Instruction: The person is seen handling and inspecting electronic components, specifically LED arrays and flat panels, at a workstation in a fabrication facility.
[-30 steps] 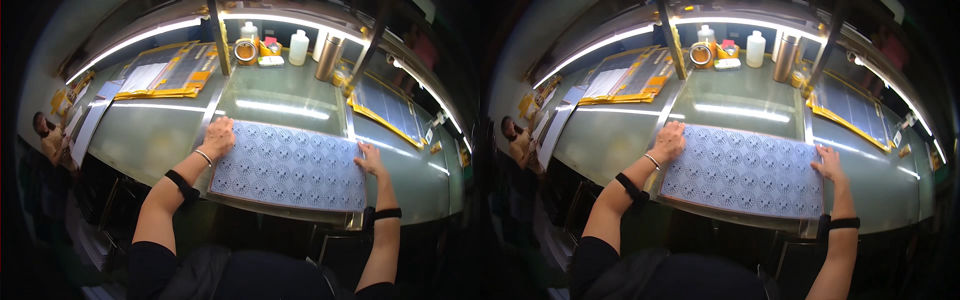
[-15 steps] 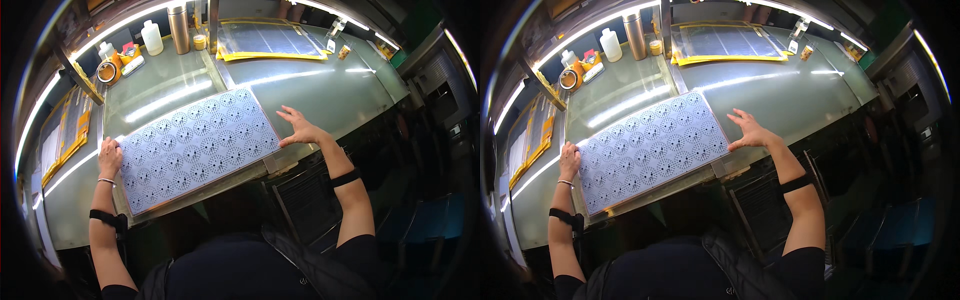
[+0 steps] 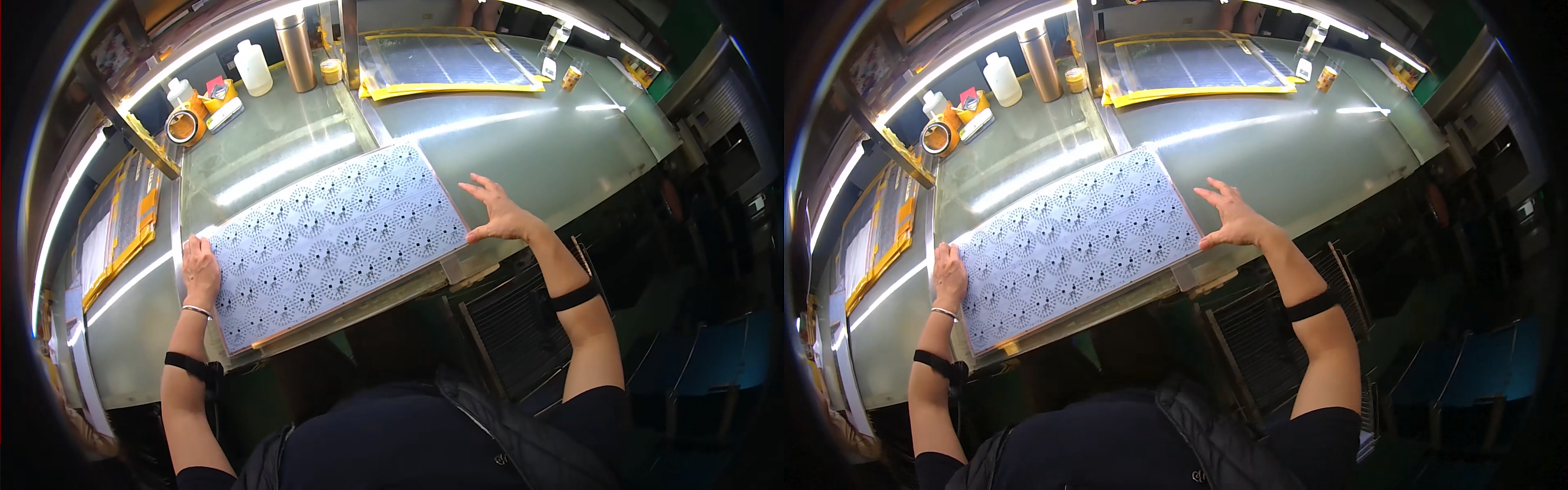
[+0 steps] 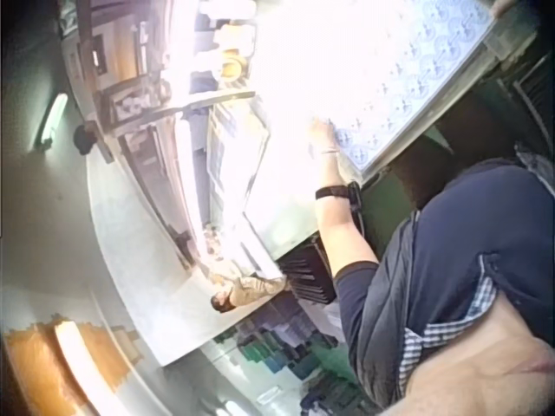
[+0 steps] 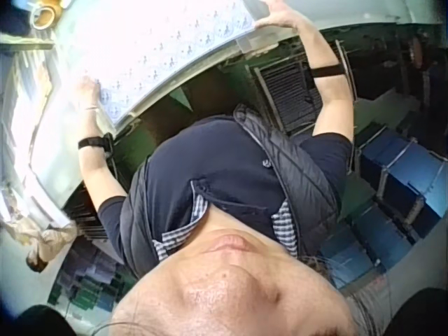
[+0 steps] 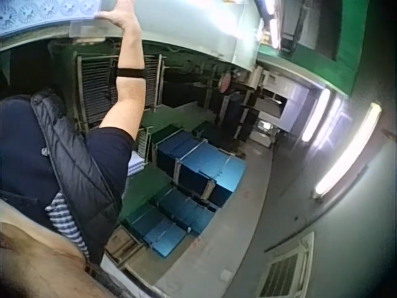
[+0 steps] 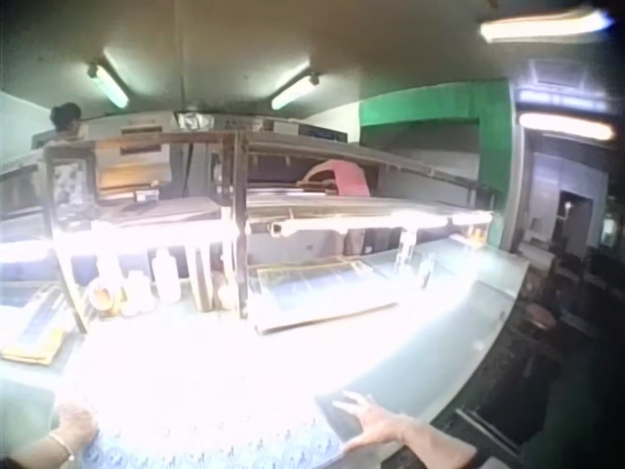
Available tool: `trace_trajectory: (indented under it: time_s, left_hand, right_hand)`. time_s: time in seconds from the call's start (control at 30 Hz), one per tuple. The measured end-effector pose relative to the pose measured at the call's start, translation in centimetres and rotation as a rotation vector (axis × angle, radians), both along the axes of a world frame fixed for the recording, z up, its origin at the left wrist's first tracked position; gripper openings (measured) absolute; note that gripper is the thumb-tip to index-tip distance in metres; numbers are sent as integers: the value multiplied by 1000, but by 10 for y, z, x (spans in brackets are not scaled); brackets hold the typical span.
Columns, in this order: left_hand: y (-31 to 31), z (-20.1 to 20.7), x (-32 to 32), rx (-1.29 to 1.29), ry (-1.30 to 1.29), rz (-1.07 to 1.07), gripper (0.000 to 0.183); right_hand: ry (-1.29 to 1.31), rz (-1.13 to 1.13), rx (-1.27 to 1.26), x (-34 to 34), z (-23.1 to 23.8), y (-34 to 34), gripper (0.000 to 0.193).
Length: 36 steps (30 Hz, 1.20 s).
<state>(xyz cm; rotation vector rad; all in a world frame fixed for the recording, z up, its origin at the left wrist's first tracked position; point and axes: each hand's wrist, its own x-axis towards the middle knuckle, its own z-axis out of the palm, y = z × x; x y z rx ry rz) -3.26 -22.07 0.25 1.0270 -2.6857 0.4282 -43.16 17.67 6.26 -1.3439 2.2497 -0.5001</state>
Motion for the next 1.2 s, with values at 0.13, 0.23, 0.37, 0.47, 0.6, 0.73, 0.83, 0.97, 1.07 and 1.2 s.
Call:
trace_trajectory:
  time_s: [0.13,0.23,0.37,0.47,0.6,0.73,0.83,0.97,1.07,1.2]
  left_hand:
    - [2,-5,1,-55,39,-84,30]
    - [11,-4,-2,1,19,-112,38]
    - [8,-6,-1,29,82,-121,38]
    - [7,-8,-1,60,96,-113,37]
    - [9,-7,0,100,84,-83,37]
    - [29,-7,3,32,133,-108,45]
    - [27,-10,2,191,101,-48,59]
    - [32,-2,-4,273,71,-6,65]
    - [31,-3,4,301,87,14,67]
    - [37,11,7,342,195,-29,67]
  right_hand:
    - [103,-28,72,9,1,-1,99]
    - [159,-59,154,15,6,-2,98]
    - [204,-47,201,17,6,-3,98]
    - [232,-61,201,18,3,-1,96]
    - [266,-28,167,26,6,-1,86]
    - [356,520,159,101,2,-39,67]
    - [283,758,-6,116,-15,-71,68]
    - [355,347,229,27,-13,-120,78]
    - [398,190,227,-6,-21,-123,81]
    - [480,163,172,-5,-30,-126,82]
